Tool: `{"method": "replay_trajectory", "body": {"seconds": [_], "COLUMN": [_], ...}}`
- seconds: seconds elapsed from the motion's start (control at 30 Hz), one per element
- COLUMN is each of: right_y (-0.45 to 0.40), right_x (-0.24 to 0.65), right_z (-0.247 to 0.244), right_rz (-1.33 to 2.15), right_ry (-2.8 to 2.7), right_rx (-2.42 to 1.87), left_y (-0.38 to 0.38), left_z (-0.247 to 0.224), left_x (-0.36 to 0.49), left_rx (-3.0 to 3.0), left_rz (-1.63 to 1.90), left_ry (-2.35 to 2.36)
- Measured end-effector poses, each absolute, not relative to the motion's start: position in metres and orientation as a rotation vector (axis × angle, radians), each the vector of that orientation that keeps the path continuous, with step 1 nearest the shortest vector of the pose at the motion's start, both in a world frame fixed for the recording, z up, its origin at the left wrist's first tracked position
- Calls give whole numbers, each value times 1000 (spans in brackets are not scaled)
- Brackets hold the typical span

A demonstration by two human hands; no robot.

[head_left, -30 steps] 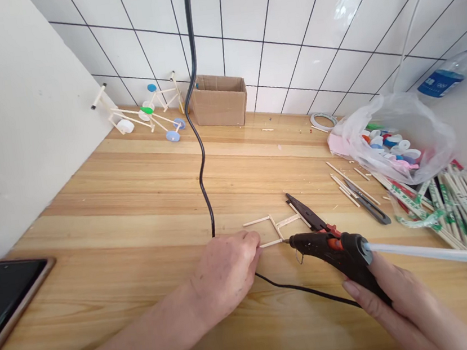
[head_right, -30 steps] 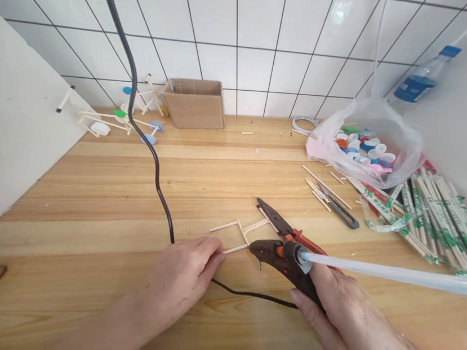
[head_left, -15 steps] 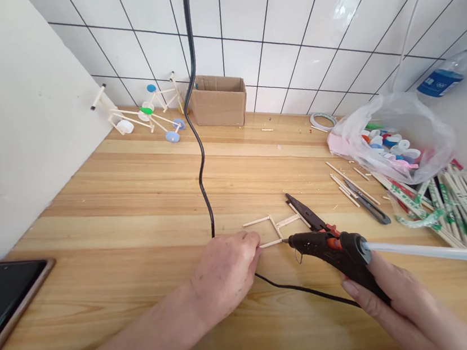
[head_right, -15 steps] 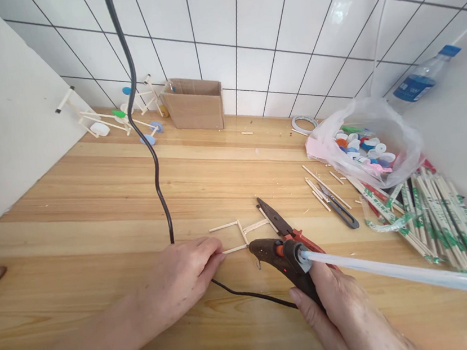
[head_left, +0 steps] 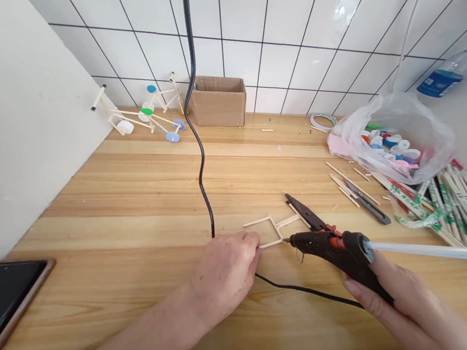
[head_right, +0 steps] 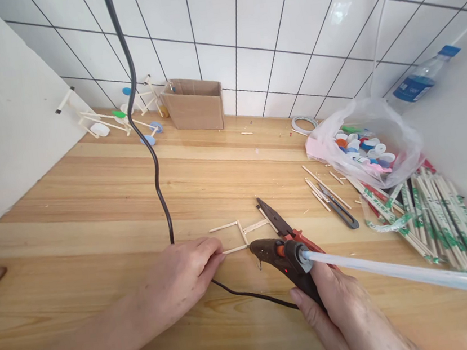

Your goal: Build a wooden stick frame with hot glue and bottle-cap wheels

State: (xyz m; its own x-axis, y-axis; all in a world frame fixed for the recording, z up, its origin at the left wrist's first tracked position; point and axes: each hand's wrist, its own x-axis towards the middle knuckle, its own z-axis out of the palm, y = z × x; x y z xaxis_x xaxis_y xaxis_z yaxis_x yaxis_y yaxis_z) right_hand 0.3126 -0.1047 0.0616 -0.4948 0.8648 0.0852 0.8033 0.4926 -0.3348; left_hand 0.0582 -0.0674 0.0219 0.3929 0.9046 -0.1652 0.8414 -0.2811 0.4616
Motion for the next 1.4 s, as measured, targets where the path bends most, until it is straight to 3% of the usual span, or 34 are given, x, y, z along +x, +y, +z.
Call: {"method": "replay_trajectory", "body": {"seconds": [0.87,1.2,1.4], "right_y": [-108,-104,-104], "right_x": [331,317,315], "right_z": [45,59,56], "right_rz": [317,524,382], "right_ry": [-2397,-2418,-2443], "right_rx": [-1632,-1561,-1529], "left_y": [-69,-68,-68], "left_z": [20,23,23], "left_x": [57,58,58], "left_rx": [2191,2172,2186], "left_rz": [206,193,197], "left_ry": [1495,1502,1495]}}
